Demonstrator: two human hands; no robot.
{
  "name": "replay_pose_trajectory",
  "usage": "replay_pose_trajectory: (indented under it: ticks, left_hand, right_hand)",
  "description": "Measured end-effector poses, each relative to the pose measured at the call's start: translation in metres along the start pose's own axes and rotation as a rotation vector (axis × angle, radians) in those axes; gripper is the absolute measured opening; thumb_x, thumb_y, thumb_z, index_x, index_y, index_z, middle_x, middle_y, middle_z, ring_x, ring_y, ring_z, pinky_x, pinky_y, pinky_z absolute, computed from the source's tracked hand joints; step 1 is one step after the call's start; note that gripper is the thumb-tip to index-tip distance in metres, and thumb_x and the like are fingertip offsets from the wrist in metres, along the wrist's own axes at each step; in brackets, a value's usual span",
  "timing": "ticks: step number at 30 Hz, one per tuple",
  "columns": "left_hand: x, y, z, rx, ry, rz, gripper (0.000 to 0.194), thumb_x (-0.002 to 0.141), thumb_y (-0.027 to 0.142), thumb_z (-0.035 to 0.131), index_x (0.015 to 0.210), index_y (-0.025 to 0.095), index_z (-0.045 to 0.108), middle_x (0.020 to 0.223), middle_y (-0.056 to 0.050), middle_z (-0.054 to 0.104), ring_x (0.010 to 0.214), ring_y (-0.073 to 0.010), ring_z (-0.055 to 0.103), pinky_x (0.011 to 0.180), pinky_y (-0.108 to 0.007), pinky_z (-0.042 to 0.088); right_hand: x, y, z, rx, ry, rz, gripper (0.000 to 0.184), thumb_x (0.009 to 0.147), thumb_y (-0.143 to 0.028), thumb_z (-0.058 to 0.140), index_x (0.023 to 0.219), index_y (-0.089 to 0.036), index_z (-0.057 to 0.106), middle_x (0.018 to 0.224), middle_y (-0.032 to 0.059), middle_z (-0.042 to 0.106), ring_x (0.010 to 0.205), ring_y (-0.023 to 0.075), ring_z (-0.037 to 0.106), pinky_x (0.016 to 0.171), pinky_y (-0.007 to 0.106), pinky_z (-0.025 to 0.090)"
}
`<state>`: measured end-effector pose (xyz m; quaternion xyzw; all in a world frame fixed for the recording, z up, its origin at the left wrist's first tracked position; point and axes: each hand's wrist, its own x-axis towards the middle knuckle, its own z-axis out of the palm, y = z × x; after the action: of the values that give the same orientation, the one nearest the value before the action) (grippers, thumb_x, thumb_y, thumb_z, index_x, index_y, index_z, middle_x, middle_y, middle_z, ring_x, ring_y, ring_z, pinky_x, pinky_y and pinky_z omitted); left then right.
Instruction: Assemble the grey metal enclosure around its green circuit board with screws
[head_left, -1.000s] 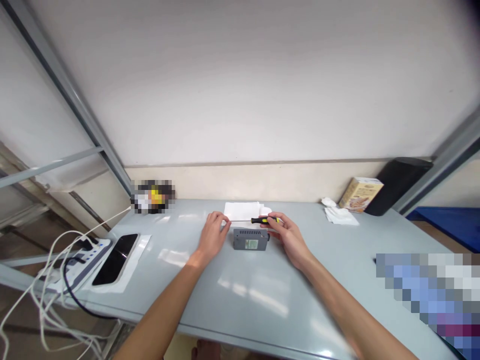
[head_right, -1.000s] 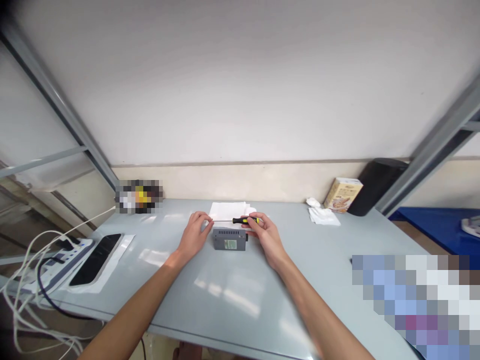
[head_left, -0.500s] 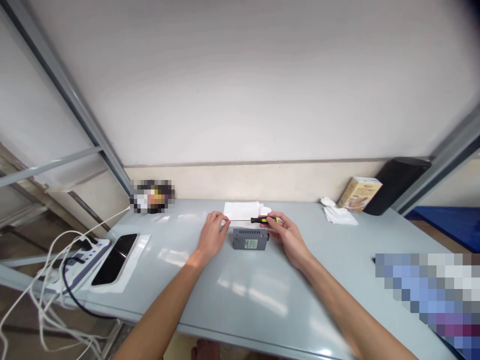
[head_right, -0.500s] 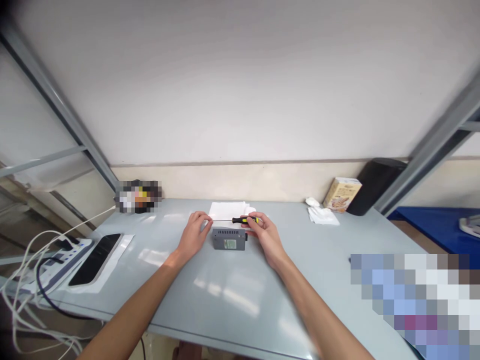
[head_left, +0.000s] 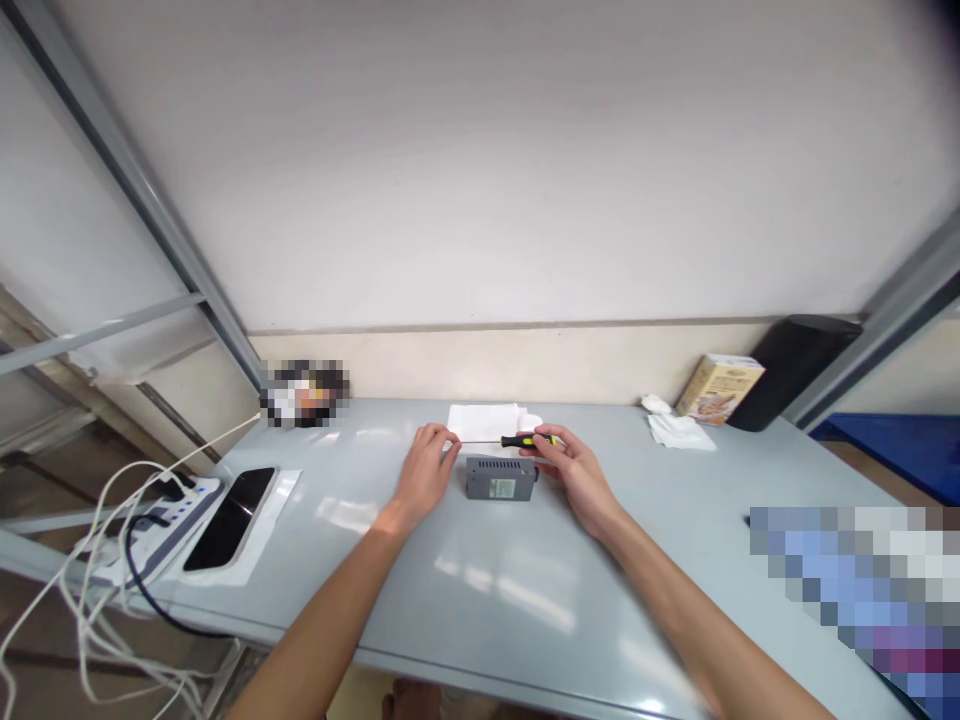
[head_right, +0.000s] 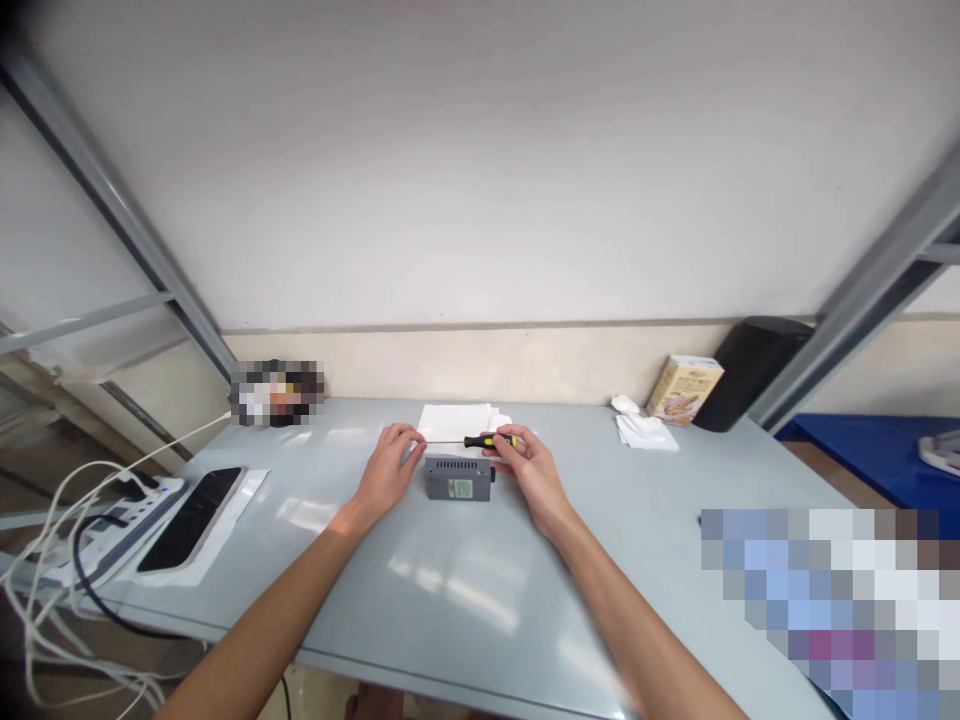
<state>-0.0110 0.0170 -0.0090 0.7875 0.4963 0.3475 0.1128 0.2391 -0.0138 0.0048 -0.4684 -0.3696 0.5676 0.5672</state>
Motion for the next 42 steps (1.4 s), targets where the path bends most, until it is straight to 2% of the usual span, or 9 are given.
replay_pose_trajectory:
  ticks: [14, 42]
  left_hand:
    - [0.0005, -0.0018, 0.0003, 0.029, 0.021, 0.018, 0.011, 0.106, 0.025, 0.05, 0.103, 0.023, 0.061, 0.109, -0.007, 0.063, 0.107, -0.0246, 0.057, 0.094, -0.039, 0.049]
    - [0.0001, -0.0045, 0.0025, 0.016, -0.016, 0.02, 0.011, 0.105, 0.023, 0.052, 0.099, 0.022, 0.061, 0.109, -0.006, 0.063, 0.11, -0.0247, 0.057, 0.095, -0.039, 0.048]
  right_hand:
    - [-0.0014, -0.0015, 0.0008, 0.002, 0.014, 0.005, 0.048, 0.067, -0.057, 0.089, 0.099, -0.028, 0.069, 0.105, 0.0035, 0.079, 0.1, 0.0271, 0.075, 0.091, 0.038, 0.056]
    - [0.0022, 0.0023, -0.0018, 0.017, -0.005, 0.006, 0.049, 0.067, -0.057, 0.09, 0.1, -0.027, 0.068, 0.104, 0.0031, 0.079, 0.101, 0.0261, 0.075, 0.091, 0.036, 0.055]
